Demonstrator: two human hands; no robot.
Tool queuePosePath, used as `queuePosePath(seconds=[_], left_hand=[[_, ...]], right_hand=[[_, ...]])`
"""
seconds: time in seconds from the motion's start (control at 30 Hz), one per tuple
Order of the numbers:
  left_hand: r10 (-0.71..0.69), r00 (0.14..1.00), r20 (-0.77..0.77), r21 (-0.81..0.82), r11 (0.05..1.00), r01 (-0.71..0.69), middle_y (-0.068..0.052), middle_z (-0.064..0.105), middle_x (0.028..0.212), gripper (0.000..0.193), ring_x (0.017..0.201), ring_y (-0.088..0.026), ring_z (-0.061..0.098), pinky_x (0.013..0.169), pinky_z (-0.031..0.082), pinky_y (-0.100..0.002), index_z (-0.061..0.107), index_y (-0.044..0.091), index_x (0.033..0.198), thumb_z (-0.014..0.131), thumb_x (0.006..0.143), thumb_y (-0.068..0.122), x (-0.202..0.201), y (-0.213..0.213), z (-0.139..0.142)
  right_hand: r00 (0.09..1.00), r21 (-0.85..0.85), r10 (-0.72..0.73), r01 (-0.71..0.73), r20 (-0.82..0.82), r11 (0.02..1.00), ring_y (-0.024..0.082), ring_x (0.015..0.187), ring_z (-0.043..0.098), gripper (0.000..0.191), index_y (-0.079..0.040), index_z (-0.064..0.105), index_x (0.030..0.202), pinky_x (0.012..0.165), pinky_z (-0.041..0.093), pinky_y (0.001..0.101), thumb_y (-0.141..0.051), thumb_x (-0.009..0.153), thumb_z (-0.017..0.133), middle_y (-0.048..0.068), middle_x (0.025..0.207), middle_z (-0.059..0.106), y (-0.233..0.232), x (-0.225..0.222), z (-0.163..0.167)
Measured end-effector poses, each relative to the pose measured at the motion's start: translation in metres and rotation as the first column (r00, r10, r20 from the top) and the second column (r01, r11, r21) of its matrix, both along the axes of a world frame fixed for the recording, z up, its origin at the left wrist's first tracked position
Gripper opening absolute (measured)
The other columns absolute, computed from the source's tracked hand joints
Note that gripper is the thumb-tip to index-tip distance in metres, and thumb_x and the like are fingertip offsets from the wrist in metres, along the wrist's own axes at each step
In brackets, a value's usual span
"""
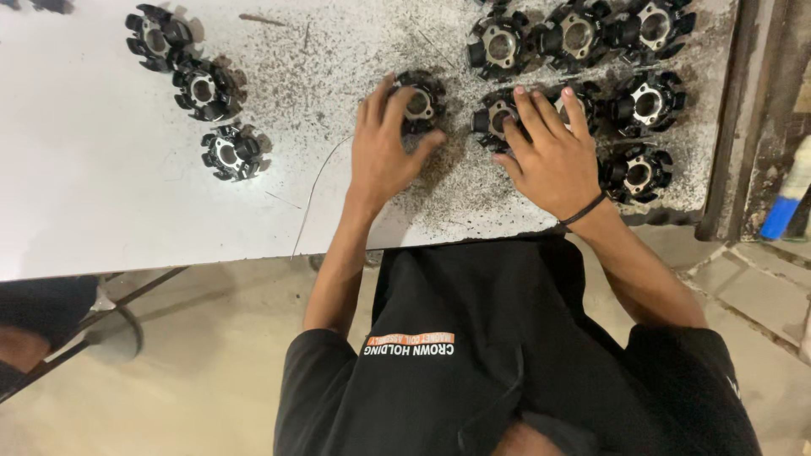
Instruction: The person picks up black rotor parts one at a time from the workbench and runs a heated handheld tool around each part's hub, then places the part back in rows on the bench, working through the batch.
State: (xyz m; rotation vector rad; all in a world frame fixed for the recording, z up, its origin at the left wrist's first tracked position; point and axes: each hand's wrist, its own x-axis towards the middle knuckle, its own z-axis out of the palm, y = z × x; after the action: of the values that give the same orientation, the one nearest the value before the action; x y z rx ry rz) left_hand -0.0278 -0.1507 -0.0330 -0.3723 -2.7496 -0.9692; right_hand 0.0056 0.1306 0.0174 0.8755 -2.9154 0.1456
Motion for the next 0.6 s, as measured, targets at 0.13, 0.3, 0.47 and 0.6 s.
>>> queuePosePath(seconds=[0.13,0.3,0.47,0.6], left_hand=[[-0.089,0.996,-0.003,-0.077,0.993,0.088,-0.026,0.048,0.145,0.042,0.128,-0.044,0.049,0.103,0.048,-0.054,0.070,0.006,0.108,0.091,0.077,0.026,0.016,0.006,0.018],[-0.516,0.849,0.112,0.176,0.852,0.494,-0.021,0.052,0.142,0.046,0.129,-0.040,0.052,0.106,0.048,-0.052,0.070,0.008,0.108,0.092,0.073,0.028,0.054,0.034,0.037],[-0.476,0.868,0.143,0.430,0.820,0.378,-0.018,0.050,0.148,0.046,0.131,-0.035,0.056,0.109,0.052,-0.043,0.068,0.010,0.124,0.088,0.086,0.025,0.053,0.055,0.028],[-0.336,0.933,0.130,0.159,0.936,0.315,-0.022,0.042,0.151,0.043,0.130,-0.041,0.050,0.108,0.048,-0.048,0.068,0.012,0.131,0.084,0.090,0.014,0.026,0.066,0.005]], right_hand=[[0.999,0.010,0.035,-0.035,0.024,0.999,0.033,0.144,0.052,0.043,-0.004,0.072,0.127,0.126,0.027,0.0566,-0.036,0.098,0.075,0.019,0.157,0.054,0.000,-0.003,0.002],[1.000,0.071,0.004,-0.004,0.005,0.997,0.030,0.147,0.053,0.042,-0.005,0.072,0.129,0.128,0.028,0.0511,-0.031,0.095,0.075,0.014,0.159,0.055,0.001,0.001,0.010],[0.987,-0.118,0.025,-0.006,0.161,0.993,0.030,0.138,0.057,0.042,-0.004,0.073,0.121,0.123,0.030,0.0505,-0.032,0.089,0.076,0.019,0.147,0.059,0.002,0.055,0.028],[0.992,-0.169,-0.061,0.079,0.114,0.982,0.032,0.136,0.058,0.043,-0.004,0.072,0.116,0.122,0.034,0.0490,-0.041,0.095,0.077,0.019,0.143,0.062,-0.006,0.079,0.018]])
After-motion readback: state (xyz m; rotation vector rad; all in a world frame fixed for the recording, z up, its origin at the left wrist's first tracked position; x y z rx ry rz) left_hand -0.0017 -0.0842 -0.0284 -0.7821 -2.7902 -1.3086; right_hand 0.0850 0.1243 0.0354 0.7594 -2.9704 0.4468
